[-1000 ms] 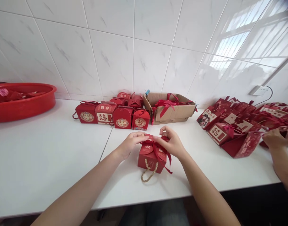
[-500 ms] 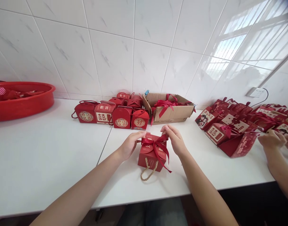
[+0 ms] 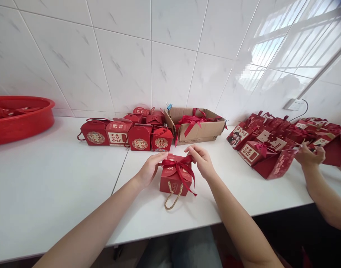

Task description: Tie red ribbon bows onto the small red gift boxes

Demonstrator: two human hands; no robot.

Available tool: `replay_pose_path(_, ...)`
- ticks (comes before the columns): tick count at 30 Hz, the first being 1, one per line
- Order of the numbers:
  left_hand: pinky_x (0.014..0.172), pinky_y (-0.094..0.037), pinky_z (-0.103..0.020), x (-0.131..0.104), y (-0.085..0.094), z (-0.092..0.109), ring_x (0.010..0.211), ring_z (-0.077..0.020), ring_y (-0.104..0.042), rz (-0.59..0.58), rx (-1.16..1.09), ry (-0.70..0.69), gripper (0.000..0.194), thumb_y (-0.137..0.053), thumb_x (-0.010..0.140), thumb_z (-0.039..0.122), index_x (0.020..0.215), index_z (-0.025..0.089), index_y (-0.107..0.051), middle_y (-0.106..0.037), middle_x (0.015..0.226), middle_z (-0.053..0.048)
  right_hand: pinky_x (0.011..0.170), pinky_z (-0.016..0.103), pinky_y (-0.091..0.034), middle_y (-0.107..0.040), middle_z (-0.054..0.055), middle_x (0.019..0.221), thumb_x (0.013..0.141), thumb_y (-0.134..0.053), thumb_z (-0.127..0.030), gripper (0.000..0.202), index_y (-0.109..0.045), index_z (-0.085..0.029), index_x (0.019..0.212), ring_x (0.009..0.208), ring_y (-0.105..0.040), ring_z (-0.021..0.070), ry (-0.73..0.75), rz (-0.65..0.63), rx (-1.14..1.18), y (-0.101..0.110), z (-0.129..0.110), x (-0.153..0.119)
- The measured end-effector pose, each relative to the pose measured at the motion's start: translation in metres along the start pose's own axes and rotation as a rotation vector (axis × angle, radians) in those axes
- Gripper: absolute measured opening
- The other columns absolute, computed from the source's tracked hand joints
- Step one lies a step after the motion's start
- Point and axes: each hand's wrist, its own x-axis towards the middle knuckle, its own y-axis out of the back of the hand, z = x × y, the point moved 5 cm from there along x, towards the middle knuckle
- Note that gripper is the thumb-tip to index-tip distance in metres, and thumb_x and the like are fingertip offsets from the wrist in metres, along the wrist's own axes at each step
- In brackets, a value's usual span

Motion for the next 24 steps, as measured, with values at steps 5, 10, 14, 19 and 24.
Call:
replay_pose_path(5, 0.081, -0.040, -0.033, -0.002, -0.005, 0.001, 0.082, -0.0205, -0.058, -0.034, -0.029, -0.007, 0.034, -0.051, 0.086, 0.043, 0.064, 0.018, -0.058, -0.065, 0.080, -0.003, 0.053, 0.024, -0.037, -0.059, 0.000, 0.071, 0.084, -0.054, -0.050, 0.032, -0.060, -0.019, 0.080, 0.055, -0.043, 0.0094, 0.046, 0.097, -0.078, 0.004, 0.000, 0.002)
replay_pose_path(10, 0.082, -0.041, -0.031, 0.003, 0.012, -0.009, 0.098, -0.0212, -0.056, 0.210, 0.018, -0.069, 0.030, -0.052, 0.082, 0.047, 0.074, 0.020, -0.061, -0.064, 0.098, -0.003, 0.068, 0.028, -0.045, -0.061, 0.005, 0.099, 0.086, -0.047, -0.054, 0.036, -0.059, -0.021, 0.097, 0.078, -0.054, 0.0148, 0.044, 0.080, -0.135, 0.023, 0.007, 0.007)
replay_pose_path(14, 0.074, -0.041, -0.028, 0.009, 0.034, -0.028, 0.098, -0.0194, -0.055, 0.502, 0.061, -0.076, 0.028, -0.049, 0.082, 0.047, 0.087, 0.021, -0.057, -0.060, 0.100, -0.004, 0.096, 0.041, -0.042, -0.046, 0.011, 0.137, 0.079, -0.049, -0.068, 0.070, -0.038, -0.031, 0.137, 0.124, -0.045, 0.0239, 0.003, -0.253, -0.054, 0.027, 0.024, -0.008)
replay_pose_path(19, 0.069, -0.042, -0.027, 0.012, 0.027, -0.040, 0.081, -0.0170, -0.056, 0.419, 0.092, -0.064, 0.028, -0.046, 0.083, 0.045, 0.081, 0.019, -0.055, -0.059, 0.087, -0.003, 0.108, 0.052, -0.029, -0.021, 0.011, 0.154, 0.060, -0.076, -0.059, 0.125, 0.014, -0.040, 0.146, 0.139, -0.029, 0.0269, 0.019, -0.466, 0.068, 0.005, 0.038, -0.047)
replay_pose_path(24, 0.069, -0.044, -0.028, 0.010, 0.017, -0.040, 0.078, -0.0182, -0.057, 0.315, 0.131, -0.086, 0.031, -0.049, 0.082, 0.048, 0.082, 0.018, -0.057, -0.062, 0.085, -0.003, 0.101, 0.048, -0.042, -0.022, 0.014, 0.153, 0.067, -0.078, -0.035, 0.123, 0.017, -0.035, 0.146, 0.134, -0.038, 0.0282, -0.076, -0.349, -0.079, -0.011, 0.053, -0.062)
